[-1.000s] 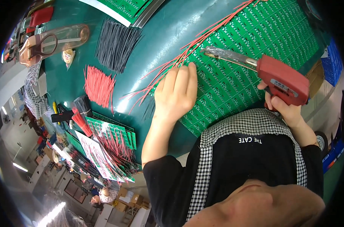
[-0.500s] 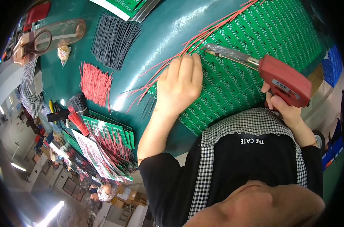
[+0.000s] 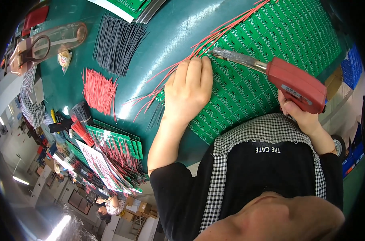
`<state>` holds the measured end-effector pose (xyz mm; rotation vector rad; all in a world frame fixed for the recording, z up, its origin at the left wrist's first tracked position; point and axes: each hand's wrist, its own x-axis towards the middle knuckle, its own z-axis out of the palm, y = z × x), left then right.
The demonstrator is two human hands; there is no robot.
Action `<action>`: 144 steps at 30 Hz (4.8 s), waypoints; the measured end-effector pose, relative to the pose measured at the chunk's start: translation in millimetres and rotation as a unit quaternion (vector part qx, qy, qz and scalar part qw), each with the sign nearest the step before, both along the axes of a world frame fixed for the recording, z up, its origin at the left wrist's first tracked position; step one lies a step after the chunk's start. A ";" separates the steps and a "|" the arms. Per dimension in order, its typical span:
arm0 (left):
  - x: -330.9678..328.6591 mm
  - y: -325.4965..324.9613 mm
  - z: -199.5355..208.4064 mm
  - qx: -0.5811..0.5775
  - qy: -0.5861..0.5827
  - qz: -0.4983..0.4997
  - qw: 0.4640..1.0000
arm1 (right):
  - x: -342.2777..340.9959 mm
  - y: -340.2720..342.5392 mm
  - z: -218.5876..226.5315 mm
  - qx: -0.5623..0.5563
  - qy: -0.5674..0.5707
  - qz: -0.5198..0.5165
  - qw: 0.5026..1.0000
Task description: Soldering thin red wires onto an electronic circuit board.
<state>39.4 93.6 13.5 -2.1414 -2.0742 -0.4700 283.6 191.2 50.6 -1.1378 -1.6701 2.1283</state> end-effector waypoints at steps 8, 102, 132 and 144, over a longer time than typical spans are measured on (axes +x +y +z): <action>-2.8 1.9 -5.1 0.021 0.043 -0.024 0.999 | -3.3 4.3 2.3 0.092 -0.038 0.054 0.994; 3.4 25.8 -4.8 0.020 0.043 -0.026 0.999 | 8.7 18.1 -3.1 0.078 0.038 -0.003 0.996; 12.7 39.1 -9.9 0.037 0.005 0.002 0.999 | 5.6 28.5 -0.5 0.107 0.023 -0.049 0.993; 10.3 42.2 -12.2 0.049 0.020 -0.023 0.998 | 9.3 31.8 -2.5 0.181 -0.018 -0.029 0.983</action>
